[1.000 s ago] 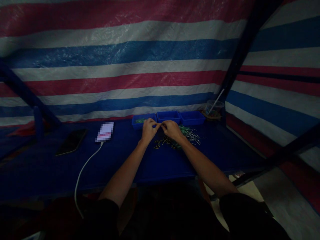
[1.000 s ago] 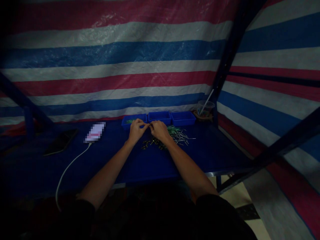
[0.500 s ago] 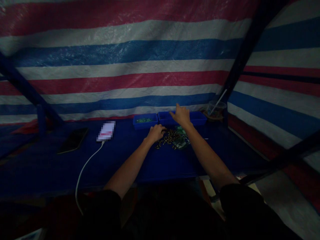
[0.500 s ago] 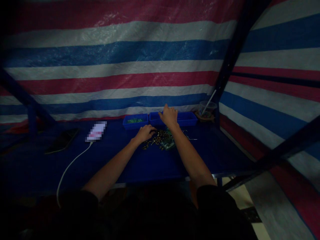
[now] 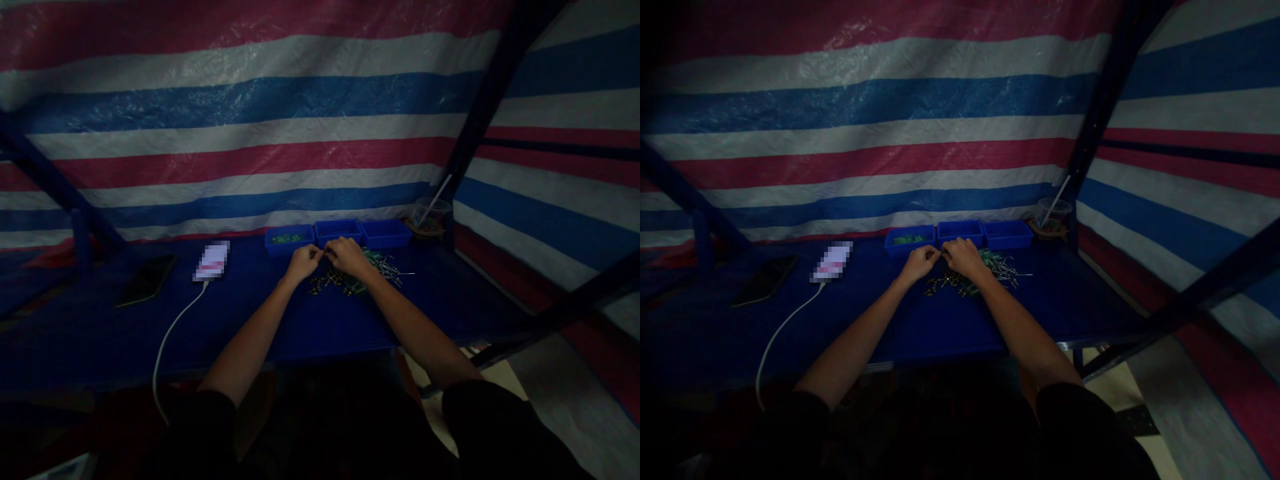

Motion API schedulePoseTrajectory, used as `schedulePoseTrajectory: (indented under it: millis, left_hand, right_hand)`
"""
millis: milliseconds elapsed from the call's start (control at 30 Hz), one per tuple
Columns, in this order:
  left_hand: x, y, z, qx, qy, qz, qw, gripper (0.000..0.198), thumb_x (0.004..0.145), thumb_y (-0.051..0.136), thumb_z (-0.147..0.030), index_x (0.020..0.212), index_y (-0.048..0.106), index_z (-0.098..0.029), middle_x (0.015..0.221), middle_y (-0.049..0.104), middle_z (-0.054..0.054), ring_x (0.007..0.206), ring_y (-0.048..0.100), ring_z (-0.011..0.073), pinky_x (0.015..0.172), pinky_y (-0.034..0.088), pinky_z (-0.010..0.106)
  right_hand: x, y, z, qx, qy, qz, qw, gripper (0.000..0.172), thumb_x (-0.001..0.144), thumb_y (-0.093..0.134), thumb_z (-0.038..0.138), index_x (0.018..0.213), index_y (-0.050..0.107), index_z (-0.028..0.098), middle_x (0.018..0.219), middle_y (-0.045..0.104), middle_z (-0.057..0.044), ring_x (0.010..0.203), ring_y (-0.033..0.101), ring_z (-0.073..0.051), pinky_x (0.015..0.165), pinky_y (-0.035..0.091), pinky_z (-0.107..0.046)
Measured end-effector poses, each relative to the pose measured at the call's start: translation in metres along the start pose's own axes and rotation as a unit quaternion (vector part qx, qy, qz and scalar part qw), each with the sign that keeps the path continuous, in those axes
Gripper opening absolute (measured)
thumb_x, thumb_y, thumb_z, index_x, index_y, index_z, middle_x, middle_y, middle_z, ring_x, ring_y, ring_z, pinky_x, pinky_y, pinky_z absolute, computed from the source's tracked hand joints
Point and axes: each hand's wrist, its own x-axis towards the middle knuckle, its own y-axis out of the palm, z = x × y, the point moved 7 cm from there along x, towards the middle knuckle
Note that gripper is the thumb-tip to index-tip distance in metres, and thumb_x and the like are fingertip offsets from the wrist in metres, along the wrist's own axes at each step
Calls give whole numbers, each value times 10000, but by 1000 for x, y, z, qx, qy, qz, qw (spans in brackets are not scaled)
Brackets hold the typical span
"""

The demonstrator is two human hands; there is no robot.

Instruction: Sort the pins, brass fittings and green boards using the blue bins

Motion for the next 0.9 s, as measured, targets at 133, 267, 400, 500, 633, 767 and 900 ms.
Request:
schedulePoseTrajectory:
  millis: [133,267,400,500,633,767,900]
  left_hand:
    - [2,-1,-4,-39,11,6,999,339,910,406,-333,892,674,-126,846,718,65,781,653,175,724,484,258]
    - [-2,2,-14,-52,40,41,997,289,885,443,-293,930,685,-143,863,722,48,781,653,169,724,478,253]
    - [-14,13,-26,48,89,127,987,227,798,578,-282,973,696,-199,859,724,28,783,651,185,711,462,266]
    - [-20,16,-27,107,77,137,982,201,755,628,-318,923,709,-243,855,727,9,798,655,192,714,451,270]
    - [-20,15,-27,106,53,118,986,102,735,624,-266,774,714,-242,817,726,7,800,655,197,726,438,270]
    - [-12,7,-18,74,19,75,994,228,826,541,-353,822,704,-193,811,716,50,768,644,202,690,437,270]
    - [-4,-2,-5,29,-11,38,999,396,905,400,-407,836,682,-137,788,698,65,730,625,190,649,428,260]
  right_hand:
    - [-2,-12,-5,-6,20,-45,999,255,932,418,325,940,633,190,938,681,-84,921,568,-216,809,358,-329]
    - [-10,-55,-14,29,67,-213,974,384,968,285,337,851,614,177,844,656,-76,844,567,-190,781,366,-309]
    - [-17,-106,-24,42,134,-376,916,443,980,172,298,997,591,155,925,625,-98,899,553,-195,826,360,-347]
    - [-2,-111,-32,-7,191,-316,929,416,964,262,393,1029,600,160,921,649,-105,928,561,-242,863,331,-427]
    - [5,-70,-44,-46,228,-132,964,417,886,436,507,963,643,154,920,684,-143,947,581,-302,867,324,-475]
    - [-9,-26,-30,20,129,-28,991,304,916,427,402,1035,621,200,982,691,-87,945,597,-230,828,367,-360]
    - [-14,-14,-6,15,45,-9,999,237,907,457,327,1053,603,211,1007,682,-71,956,585,-220,808,370,-331]
